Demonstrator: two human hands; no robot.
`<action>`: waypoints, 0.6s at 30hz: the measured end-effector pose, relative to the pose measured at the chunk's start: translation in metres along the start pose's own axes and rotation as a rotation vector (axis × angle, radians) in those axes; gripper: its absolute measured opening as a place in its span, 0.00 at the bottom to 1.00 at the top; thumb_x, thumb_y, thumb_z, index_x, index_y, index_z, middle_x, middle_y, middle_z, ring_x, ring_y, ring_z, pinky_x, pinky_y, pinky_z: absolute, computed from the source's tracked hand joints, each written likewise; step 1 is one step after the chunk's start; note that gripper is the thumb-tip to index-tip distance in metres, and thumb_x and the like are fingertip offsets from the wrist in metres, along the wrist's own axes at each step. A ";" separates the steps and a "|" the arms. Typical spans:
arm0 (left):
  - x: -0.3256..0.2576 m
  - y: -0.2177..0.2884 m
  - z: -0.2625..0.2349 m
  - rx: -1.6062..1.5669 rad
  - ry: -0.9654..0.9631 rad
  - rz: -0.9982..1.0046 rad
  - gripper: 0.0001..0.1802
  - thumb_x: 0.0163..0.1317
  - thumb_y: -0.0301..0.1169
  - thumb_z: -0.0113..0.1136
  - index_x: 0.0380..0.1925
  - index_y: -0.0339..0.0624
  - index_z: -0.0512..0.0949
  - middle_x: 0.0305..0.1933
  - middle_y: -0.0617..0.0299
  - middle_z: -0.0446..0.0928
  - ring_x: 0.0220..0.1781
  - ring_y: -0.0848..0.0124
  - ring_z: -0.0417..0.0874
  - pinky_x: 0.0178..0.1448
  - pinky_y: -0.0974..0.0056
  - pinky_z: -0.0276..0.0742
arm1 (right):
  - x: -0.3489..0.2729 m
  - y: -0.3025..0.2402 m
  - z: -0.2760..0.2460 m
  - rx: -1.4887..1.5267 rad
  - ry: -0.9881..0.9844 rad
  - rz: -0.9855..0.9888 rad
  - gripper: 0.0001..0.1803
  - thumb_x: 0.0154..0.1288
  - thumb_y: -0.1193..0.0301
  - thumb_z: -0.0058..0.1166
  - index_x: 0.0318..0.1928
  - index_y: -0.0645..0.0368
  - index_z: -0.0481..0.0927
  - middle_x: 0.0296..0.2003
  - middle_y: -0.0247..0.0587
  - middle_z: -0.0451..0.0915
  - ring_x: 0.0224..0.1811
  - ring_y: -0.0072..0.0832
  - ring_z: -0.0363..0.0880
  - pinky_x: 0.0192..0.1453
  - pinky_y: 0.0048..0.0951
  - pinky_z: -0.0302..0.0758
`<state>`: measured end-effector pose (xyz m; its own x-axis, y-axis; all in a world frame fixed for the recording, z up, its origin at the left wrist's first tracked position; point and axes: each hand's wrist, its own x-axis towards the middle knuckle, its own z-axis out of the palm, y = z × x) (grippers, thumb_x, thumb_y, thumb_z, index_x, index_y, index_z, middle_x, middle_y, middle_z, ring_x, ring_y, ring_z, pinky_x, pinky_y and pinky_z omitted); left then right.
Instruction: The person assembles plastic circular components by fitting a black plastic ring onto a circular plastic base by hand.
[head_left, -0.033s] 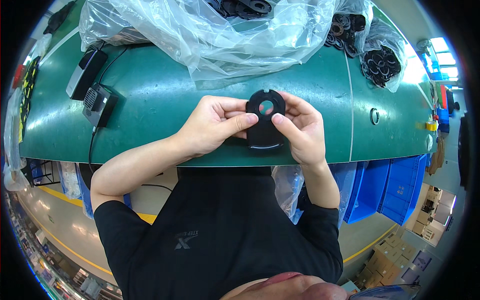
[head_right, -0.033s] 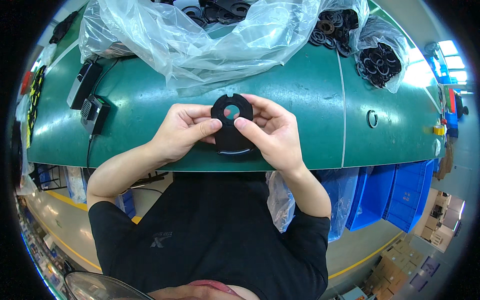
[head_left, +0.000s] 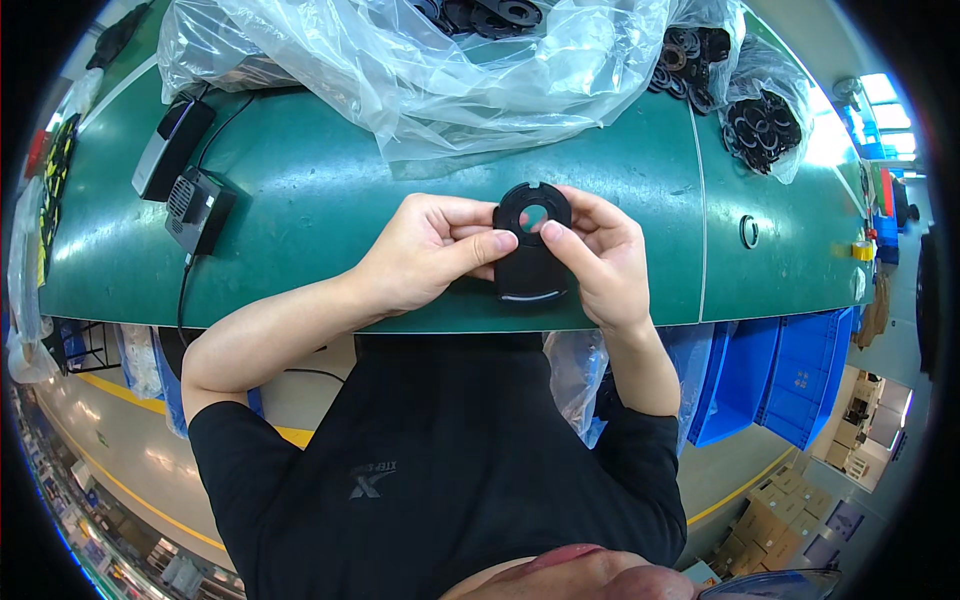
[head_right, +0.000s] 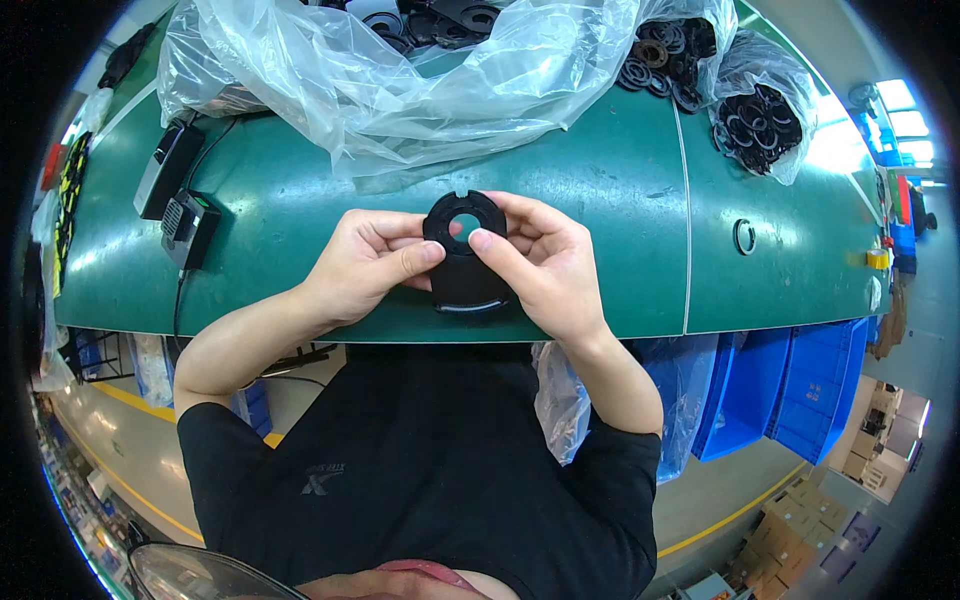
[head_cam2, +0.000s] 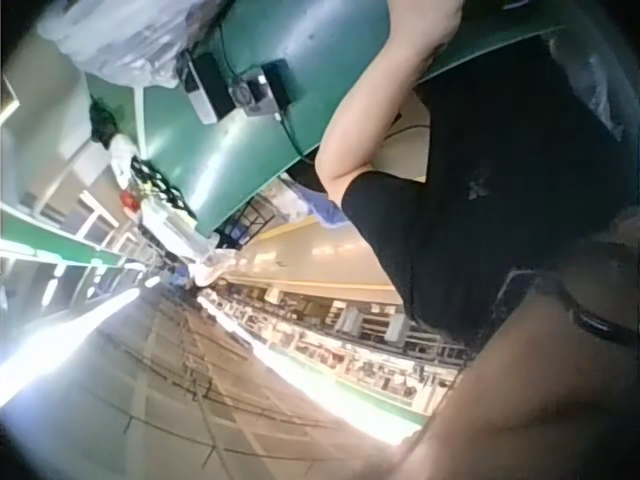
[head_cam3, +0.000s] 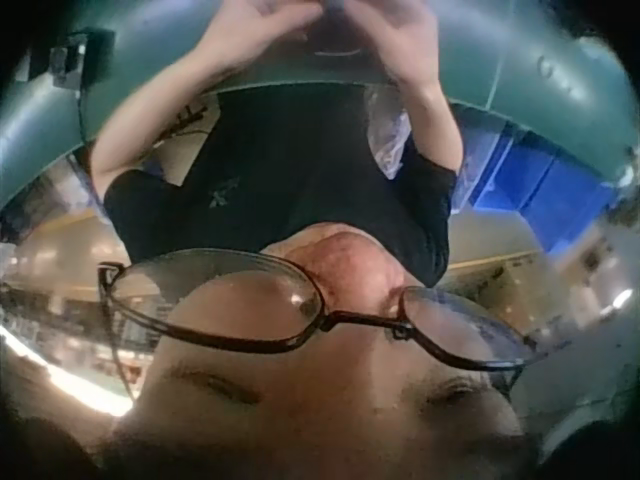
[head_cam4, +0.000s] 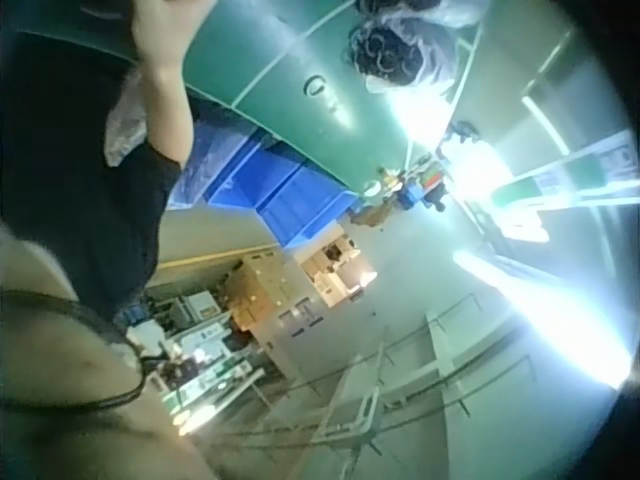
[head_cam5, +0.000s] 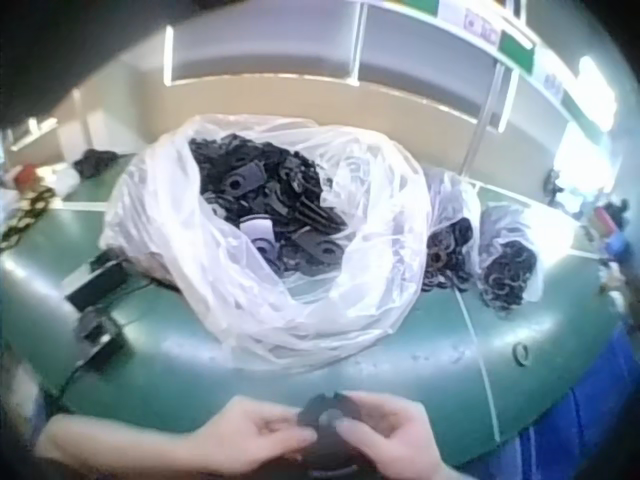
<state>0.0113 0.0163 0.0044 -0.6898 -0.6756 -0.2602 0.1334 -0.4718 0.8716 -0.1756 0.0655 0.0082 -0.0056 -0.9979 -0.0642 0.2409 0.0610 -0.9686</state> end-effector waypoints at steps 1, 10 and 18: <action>0.000 0.001 0.001 0.001 -0.030 -0.002 0.14 0.62 0.29 0.57 0.46 0.32 0.77 0.37 0.62 0.79 0.37 0.81 0.78 0.41 0.75 0.76 | 0.000 -0.002 0.000 0.016 0.015 0.057 0.19 0.59 0.80 0.55 0.51 0.72 0.72 0.36 0.41 0.80 0.37 0.20 0.77 0.43 0.20 0.75; 0.000 -0.003 -0.001 0.002 -0.072 -0.033 0.14 0.62 0.27 0.56 0.46 0.32 0.77 0.37 0.61 0.80 0.37 0.80 0.79 0.42 0.74 0.77 | 0.000 0.008 -0.010 -0.073 0.097 -0.053 0.16 0.59 0.79 0.56 0.48 0.70 0.74 0.35 0.39 0.79 0.34 0.17 0.77 0.39 0.16 0.74; 0.001 -0.005 0.000 0.022 0.002 0.017 0.15 0.62 0.29 0.56 0.47 0.35 0.76 0.38 0.61 0.80 0.39 0.77 0.80 0.43 0.72 0.78 | -0.009 0.010 -0.005 0.112 0.052 0.017 0.21 0.58 0.82 0.56 0.52 0.72 0.69 0.39 0.43 0.79 0.40 0.22 0.78 0.45 0.21 0.76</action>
<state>0.0098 0.0185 0.0000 -0.6861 -0.6847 -0.2458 0.1294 -0.4473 0.8850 -0.1784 0.0747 -0.0023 -0.0502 -0.9942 -0.0951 0.3481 0.0718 -0.9347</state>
